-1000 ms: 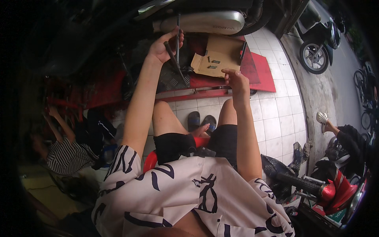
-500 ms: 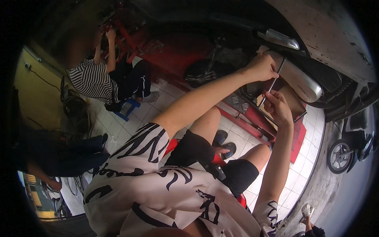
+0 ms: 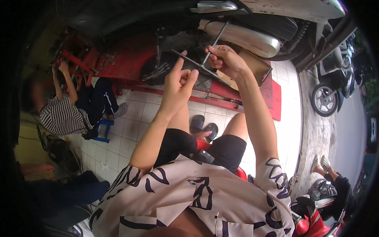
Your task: The person uses a T-handle wrench to tighten bolts on the underside of a motorcycle. They repeatedly position the wrench, turn it, and adjust their grip while working on the vehicle's lower frame.
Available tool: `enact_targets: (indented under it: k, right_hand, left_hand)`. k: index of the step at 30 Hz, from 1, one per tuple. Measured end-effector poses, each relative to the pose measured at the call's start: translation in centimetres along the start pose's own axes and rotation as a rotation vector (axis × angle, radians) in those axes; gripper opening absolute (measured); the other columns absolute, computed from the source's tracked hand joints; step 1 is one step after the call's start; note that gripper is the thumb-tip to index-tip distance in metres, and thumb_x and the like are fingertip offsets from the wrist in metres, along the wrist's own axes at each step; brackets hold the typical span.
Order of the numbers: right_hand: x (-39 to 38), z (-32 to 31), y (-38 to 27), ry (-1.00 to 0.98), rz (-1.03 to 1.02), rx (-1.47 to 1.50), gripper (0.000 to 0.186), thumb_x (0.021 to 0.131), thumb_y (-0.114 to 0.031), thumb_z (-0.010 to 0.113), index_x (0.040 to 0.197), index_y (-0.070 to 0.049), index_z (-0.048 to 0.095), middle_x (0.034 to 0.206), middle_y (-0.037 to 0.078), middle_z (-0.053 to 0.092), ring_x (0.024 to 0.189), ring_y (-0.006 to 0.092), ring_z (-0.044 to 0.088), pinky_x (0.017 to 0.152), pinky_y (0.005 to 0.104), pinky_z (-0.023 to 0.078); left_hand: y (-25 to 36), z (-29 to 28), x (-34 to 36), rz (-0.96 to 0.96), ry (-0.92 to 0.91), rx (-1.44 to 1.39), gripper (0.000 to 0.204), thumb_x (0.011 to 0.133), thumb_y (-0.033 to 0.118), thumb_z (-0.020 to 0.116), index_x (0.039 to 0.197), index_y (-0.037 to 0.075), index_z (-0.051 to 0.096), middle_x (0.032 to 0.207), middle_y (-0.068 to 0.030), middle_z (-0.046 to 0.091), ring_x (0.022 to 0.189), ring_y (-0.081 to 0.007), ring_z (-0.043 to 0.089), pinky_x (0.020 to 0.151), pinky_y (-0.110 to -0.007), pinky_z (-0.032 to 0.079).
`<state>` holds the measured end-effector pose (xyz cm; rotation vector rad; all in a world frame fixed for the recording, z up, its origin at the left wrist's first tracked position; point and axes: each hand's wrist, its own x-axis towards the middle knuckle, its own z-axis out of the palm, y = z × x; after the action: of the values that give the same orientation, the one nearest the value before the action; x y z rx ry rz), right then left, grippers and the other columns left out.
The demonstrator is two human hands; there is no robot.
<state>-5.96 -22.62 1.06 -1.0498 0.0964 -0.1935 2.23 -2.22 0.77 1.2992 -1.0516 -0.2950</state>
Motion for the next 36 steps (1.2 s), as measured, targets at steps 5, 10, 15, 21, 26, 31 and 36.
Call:
enact_targets:
  k: [5, 10, 15, 21, 26, 31, 36]
  right_hand:
    - [0.8, 0.0, -0.4, 0.049, 0.027, -0.072, 0.019, 0.096, -0.019, 0.06, 0.098, 0.0, 0.062, 0.066, -0.004, 0.051, 0.055, 0.0037, 0.036, 0.052, 0.0189, 0.031]
    - [1.0, -0.3, -0.8, 0.153, 0.031, -0.131, 0.02, 0.097, -0.02, 0.06, 0.099, 0.0, 0.059, 0.062, -0.007, 0.046, 0.052, 0.0029, 0.032, 0.051, 0.0194, 0.027]
    - [1.1, -1.0, -1.1, 0.137, 0.007, -0.083, 0.019, 0.097, -0.018, 0.06, 0.099, 0.001, 0.06, 0.065, -0.004, 0.049, 0.054, 0.0047, 0.034, 0.052, 0.02, 0.03]
    - [1.2, -1.3, -1.6, 0.184, -0.011, -0.17, 0.022, 0.098, -0.023, 0.058, 0.102, -0.001, 0.058, 0.061, -0.006, 0.042, 0.053, 0.0045, 0.031, 0.052, 0.0226, 0.029]
    - [1.1, -1.8, -1.9, 0.22, -0.005, -0.13, 0.021, 0.098, -0.022, 0.057, 0.102, -0.002, 0.058, 0.061, -0.006, 0.039, 0.053, 0.0056, 0.031, 0.052, 0.0249, 0.029]
    - [1.4, -2.4, -1.9, 0.239, -0.016, -0.167, 0.02, 0.099, -0.021, 0.056, 0.102, -0.001, 0.058, 0.061, -0.006, 0.038, 0.053, 0.006, 0.031, 0.051, 0.0247, 0.027]
    - [1.8, -2.6, -1.8, 0.238, -0.052, -0.112, 0.019, 0.099, -0.018, 0.055, 0.103, 0.0, 0.057, 0.062, -0.006, 0.038, 0.053, 0.0057, 0.03, 0.051, 0.0234, 0.027]
  left_hand:
    - [2.2, 1.5, -0.6, -0.084, -0.399, 0.258, 0.059, 0.094, 0.019, 0.061, 0.142, -0.005, 0.039, 0.058, -0.0122, 0.06, 0.052, -0.0122, 0.059, 0.053, -0.026, 0.045]
    - [2.5, 1.2, -0.3, -0.024, 0.085, 0.201, 0.051, 0.091, 0.022, 0.064, 0.125, -0.014, 0.052, 0.056, -0.0159, 0.06, 0.052, -0.0302, 0.064, 0.053, -0.037, 0.05]
    - [2.4, 1.5, -0.4, -0.13, -0.321, 0.448, 0.054, 0.092, 0.021, 0.064, 0.135, -0.008, 0.047, 0.056, -0.0124, 0.059, 0.049, -0.0161, 0.06, 0.051, -0.029, 0.047]
    - [2.7, 1.5, -0.2, 0.062, -0.153, 0.129, 0.062, 0.091, 0.026, 0.066, 0.141, -0.004, 0.042, 0.059, -0.0128, 0.062, 0.048, -0.0219, 0.06, 0.051, -0.033, 0.047]
    - [2.9, 1.6, 0.2, -0.143, -0.273, 0.402, 0.063, 0.092, 0.021, 0.066, 0.144, -0.003, 0.038, 0.057, -0.0101, 0.057, 0.048, -0.0117, 0.054, 0.051, -0.027, 0.045]
    - [3.2, 1.9, 0.3, -0.014, -0.325, 0.219, 0.056, 0.092, 0.025, 0.067, 0.135, -0.005, 0.049, 0.057, -0.0135, 0.06, 0.049, -0.015, 0.056, 0.054, -0.032, 0.048]
    - [3.3, 1.9, 0.4, -0.2, -0.163, 0.416, 0.055, 0.09, 0.024, 0.069, 0.135, -0.001, 0.051, 0.056, -0.0129, 0.06, 0.049, -0.0164, 0.059, 0.053, -0.033, 0.048]
